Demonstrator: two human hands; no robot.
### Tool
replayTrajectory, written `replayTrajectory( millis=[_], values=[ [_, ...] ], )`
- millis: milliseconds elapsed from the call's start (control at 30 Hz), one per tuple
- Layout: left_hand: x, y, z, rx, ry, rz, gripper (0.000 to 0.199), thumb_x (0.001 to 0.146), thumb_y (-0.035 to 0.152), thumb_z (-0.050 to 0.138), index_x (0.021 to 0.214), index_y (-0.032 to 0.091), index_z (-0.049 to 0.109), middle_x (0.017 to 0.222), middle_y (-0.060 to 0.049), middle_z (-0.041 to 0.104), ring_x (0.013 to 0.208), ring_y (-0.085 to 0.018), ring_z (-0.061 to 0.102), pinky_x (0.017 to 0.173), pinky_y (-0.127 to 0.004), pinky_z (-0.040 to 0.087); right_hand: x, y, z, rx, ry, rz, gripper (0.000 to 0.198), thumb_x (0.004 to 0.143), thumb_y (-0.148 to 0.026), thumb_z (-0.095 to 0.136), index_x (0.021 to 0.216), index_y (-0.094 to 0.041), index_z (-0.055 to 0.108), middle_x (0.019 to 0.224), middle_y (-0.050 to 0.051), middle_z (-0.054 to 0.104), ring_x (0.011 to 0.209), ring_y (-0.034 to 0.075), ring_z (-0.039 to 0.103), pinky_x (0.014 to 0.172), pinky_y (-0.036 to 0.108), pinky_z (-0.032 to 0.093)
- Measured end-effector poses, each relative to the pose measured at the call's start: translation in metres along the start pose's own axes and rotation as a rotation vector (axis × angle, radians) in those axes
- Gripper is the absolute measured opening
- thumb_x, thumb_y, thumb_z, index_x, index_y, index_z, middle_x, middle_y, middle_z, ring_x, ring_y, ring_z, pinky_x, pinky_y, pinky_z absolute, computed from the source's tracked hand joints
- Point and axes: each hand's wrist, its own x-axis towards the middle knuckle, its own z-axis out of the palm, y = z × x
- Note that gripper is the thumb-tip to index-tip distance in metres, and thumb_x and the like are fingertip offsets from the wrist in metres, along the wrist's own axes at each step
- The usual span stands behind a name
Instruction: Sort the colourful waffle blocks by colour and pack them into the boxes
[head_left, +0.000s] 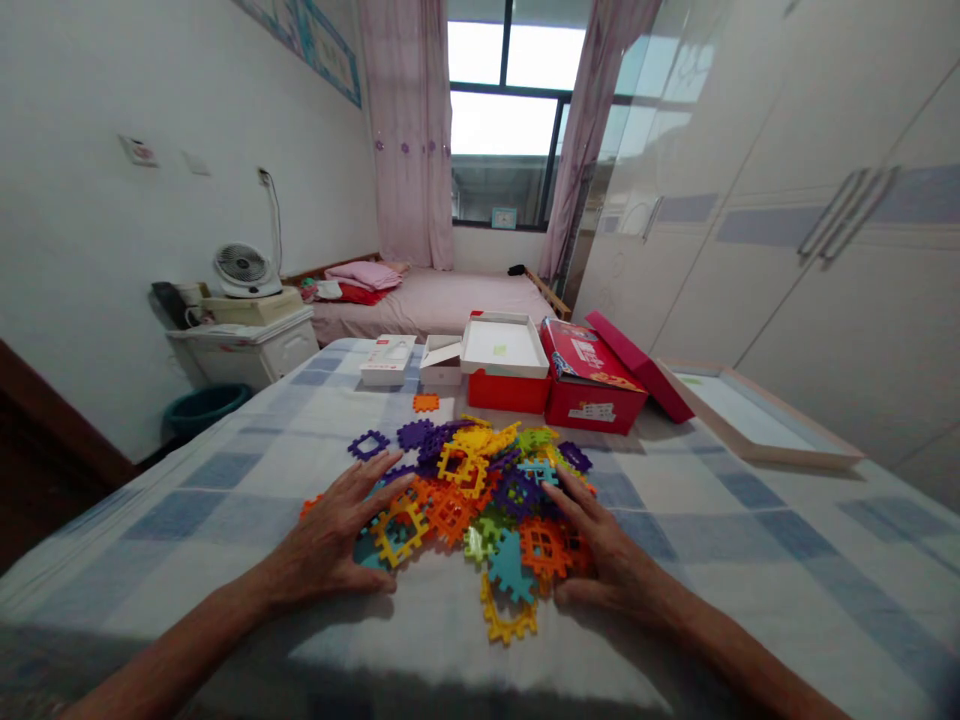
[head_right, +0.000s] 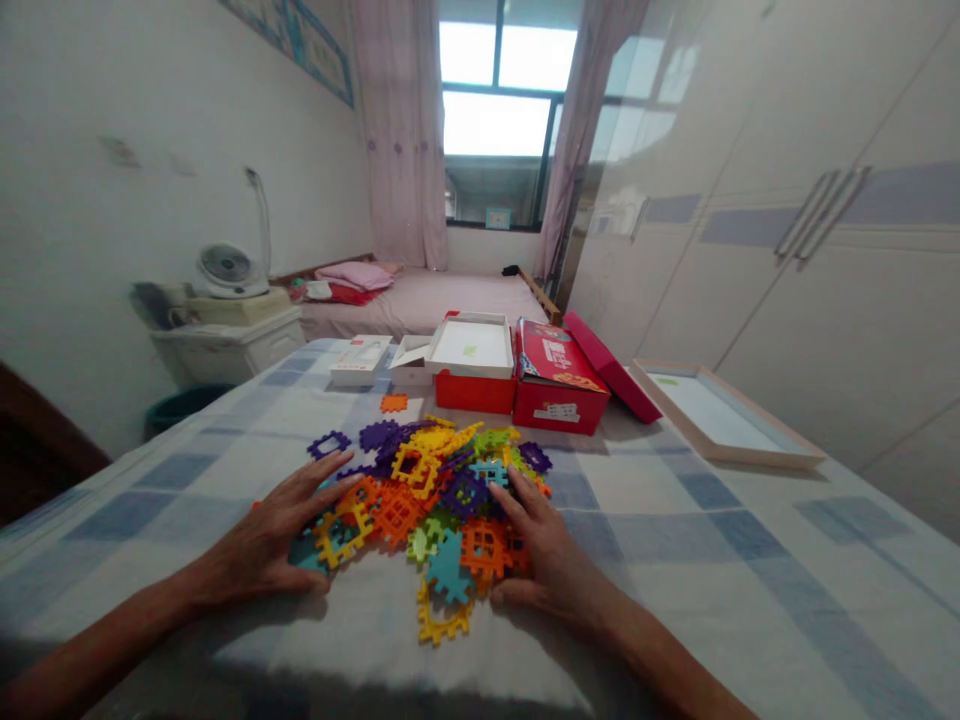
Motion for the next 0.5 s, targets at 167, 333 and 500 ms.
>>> replayTrajectory(
  millis=[167,333,500],
  values=[
    [0.004,-0.001,0.003,0.004,0.025,0.022,0.093,0.070,0.070,0.058,0.147,0.029,0.026,0.156,-0.011,0.020,0.138,-0.036,0.026,0.111,-0.050,0.026,0.030,-0.010,0.020,-0.016,0.125,-0.031,0.083,0.080,-0.041,0.062,0.150,-0.020,0.022,0.157,0.016,0.011,0.143,0.030,0.011,0.113,0.051,0.022],
    [0.037,-0.014,-0.014,-0.050,0.059,-0.139,0.059,0.090,0.054,0.037,0.142,0.024,0.039,0.153,-0.009,0.029,0.137,-0.028,0.032,0.111,-0.043,0.030,0.023,-0.021,-0.010,-0.068,0.087,-0.012,0.089,0.073,-0.055,0.066,0.148,-0.029,0.026,0.156,0.012,0.017,0.141,0.034,0.019,0.110,0.053,0.027],
    [0.107,-0.055,0.004,-0.091,0.017,-0.296,0.057,0.093,0.048,0.029,0.134,0.013,0.048,0.143,-0.015,0.043,0.135,-0.027,0.033,0.112,-0.043,0.025,0.014,0.009,-0.028,-0.067,0.225,0.188,0.054,0.091,-0.048,0.041,0.140,-0.027,0.040,0.149,0.010,0.035,0.134,0.028,0.037,0.108,0.050,0.034]
  ],
)
